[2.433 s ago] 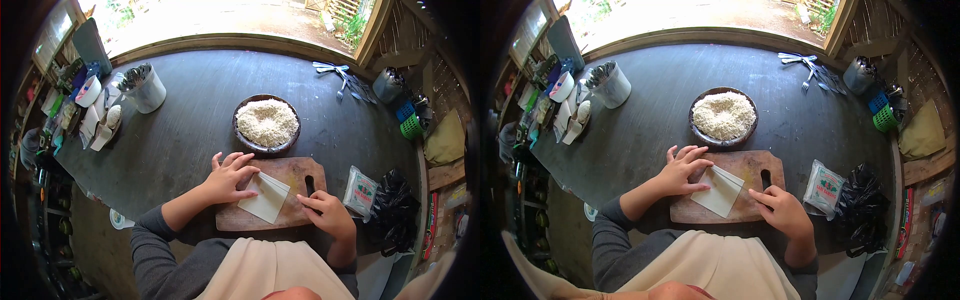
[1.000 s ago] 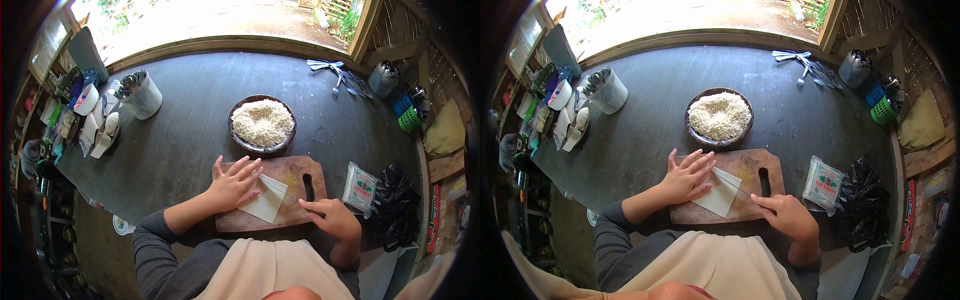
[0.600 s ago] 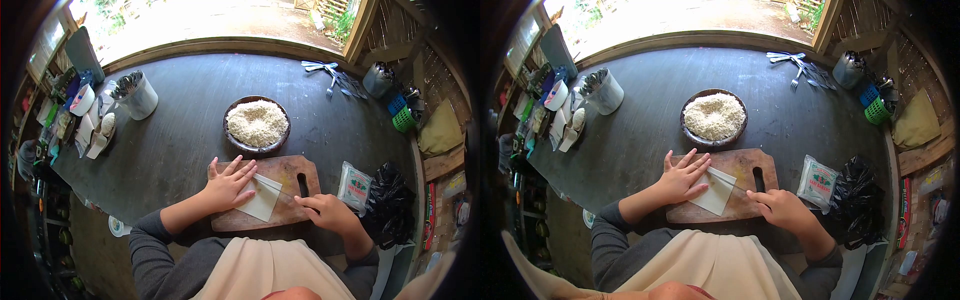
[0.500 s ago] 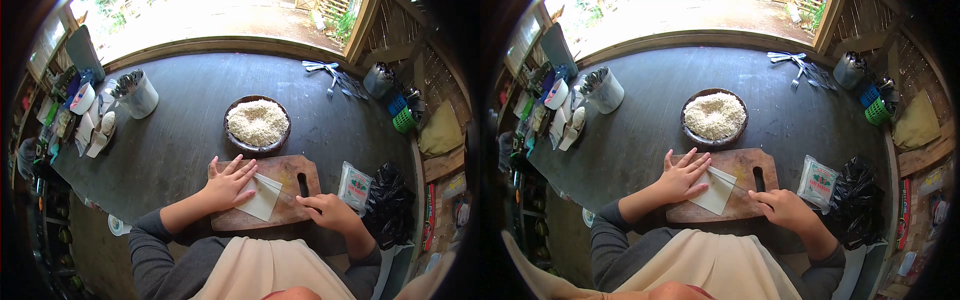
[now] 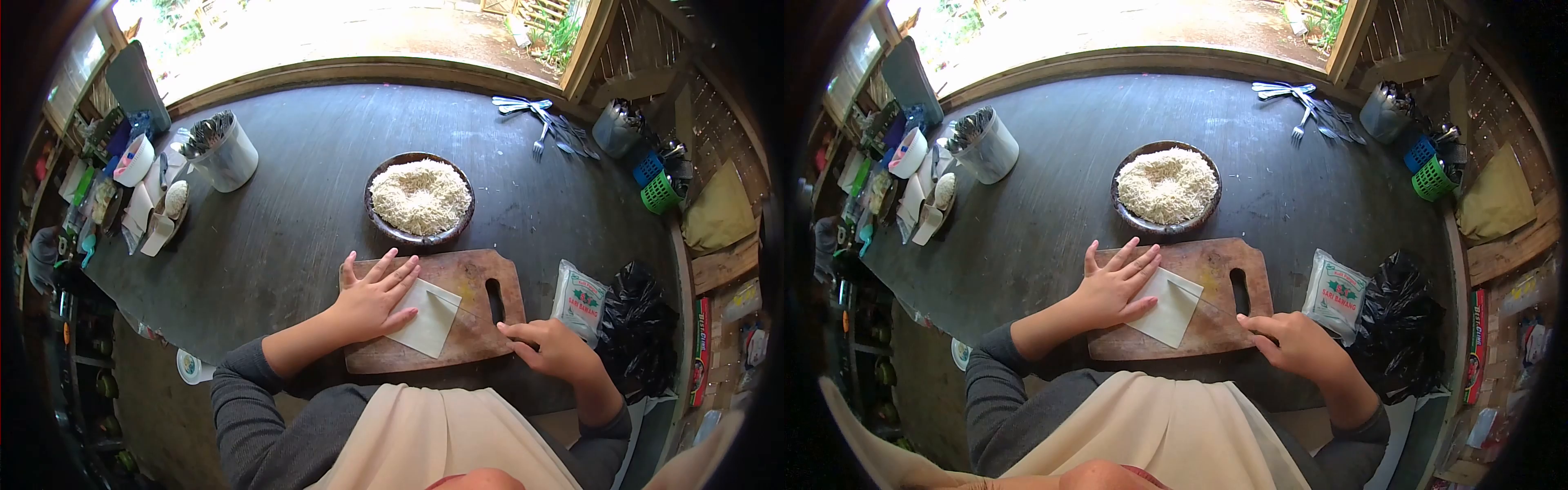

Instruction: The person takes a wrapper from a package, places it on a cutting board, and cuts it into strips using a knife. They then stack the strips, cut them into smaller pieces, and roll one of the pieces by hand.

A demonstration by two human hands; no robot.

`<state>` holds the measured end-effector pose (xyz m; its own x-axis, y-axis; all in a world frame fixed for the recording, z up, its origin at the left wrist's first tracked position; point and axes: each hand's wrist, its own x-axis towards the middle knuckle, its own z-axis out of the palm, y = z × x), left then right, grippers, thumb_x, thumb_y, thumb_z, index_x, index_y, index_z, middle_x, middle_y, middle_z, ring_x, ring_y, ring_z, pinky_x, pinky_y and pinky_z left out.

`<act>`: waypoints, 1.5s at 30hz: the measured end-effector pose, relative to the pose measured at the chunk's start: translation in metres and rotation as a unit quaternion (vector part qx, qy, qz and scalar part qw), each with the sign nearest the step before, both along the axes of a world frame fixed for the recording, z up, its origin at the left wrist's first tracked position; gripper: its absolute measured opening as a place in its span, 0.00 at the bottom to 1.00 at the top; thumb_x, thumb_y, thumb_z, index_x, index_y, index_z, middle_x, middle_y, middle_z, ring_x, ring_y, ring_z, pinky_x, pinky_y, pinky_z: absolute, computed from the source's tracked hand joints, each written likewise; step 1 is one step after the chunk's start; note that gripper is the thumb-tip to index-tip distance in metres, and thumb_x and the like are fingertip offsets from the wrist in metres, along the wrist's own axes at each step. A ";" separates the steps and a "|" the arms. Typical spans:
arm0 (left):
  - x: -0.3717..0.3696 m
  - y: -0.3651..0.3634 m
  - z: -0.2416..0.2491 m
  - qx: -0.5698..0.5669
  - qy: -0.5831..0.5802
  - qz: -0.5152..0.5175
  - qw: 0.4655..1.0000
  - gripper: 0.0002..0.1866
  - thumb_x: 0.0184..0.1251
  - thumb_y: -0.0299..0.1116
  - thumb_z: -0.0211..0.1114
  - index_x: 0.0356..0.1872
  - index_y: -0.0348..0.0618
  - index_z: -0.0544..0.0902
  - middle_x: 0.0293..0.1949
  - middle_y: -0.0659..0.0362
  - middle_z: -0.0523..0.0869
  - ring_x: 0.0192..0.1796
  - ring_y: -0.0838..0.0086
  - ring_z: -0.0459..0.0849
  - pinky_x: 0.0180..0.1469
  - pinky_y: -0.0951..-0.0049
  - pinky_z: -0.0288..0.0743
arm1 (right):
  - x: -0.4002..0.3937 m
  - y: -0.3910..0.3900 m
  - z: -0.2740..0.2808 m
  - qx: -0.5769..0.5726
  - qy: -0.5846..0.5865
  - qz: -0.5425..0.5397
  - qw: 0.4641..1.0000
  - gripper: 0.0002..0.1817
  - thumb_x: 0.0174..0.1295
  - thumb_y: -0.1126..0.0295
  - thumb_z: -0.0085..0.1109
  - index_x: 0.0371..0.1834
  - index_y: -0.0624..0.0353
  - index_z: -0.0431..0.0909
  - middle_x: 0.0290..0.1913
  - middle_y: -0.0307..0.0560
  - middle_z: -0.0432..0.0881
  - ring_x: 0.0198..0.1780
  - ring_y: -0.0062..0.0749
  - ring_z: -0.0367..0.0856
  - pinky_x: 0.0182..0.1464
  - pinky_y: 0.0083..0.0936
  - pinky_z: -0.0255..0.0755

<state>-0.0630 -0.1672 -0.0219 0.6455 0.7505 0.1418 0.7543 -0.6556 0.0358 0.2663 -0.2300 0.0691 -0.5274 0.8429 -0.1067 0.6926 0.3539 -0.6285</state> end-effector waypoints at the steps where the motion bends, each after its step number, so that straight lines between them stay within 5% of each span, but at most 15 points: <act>1: 0.003 -0.002 0.001 0.022 0.017 -0.009 1.000 0.35 0.73 0.60 0.43 0.74 0.50 0.63 0.77 0.62 0.59 0.78 0.65 0.56 0.65 0.30 0.29 | 0.000 0.000 0.000 0.001 -0.004 -0.001 1.000 0.20 0.60 0.71 0.62 0.57 0.51 0.80 0.32 0.57 0.83 0.33 0.53 0.82 0.39 0.39 0.77; 7: 0.013 -0.010 0.001 -0.051 -0.038 -0.034 0.997 0.36 0.73 0.59 0.42 0.75 0.47 0.59 0.77 0.58 0.57 0.79 0.64 0.54 0.67 0.31 0.29 | -0.001 -0.001 0.000 0.002 -0.006 0.002 1.000 0.20 0.60 0.71 0.62 0.57 0.51 0.80 0.32 0.58 0.83 0.33 0.54 0.82 0.40 0.39 0.77; 37: 0.012 -0.013 0.010 -0.020 -0.022 -0.041 0.999 0.36 0.71 0.60 0.47 0.73 0.48 0.64 0.76 0.56 0.60 0.77 0.60 0.56 0.65 0.29 0.37 | 0.027 -0.033 0.025 -0.051 -0.036 -0.067 0.996 0.21 0.60 0.71 0.64 0.58 0.51 0.79 0.30 0.54 0.83 0.29 0.47 0.82 0.35 0.34 0.74; 45: 0.007 -0.041 0.027 -0.045 -0.031 -0.040 0.998 0.31 0.68 0.52 0.58 0.66 0.44 0.73 0.67 0.50 0.71 0.68 0.58 0.68 0.65 0.54 0.59 | 0.008 -0.020 -0.011 0.044 0.018 -0.013 0.999 0.22 0.63 0.70 0.61 0.61 0.48 0.76 0.31 0.55 0.83 0.31 0.50 0.82 0.36 0.38 0.76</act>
<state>-0.0558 -0.2083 0.0050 0.6962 0.7081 0.1174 0.6938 -0.7058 0.1431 0.2745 -0.2504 0.0585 -0.5080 0.8613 -0.0123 0.6798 0.3921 -0.6198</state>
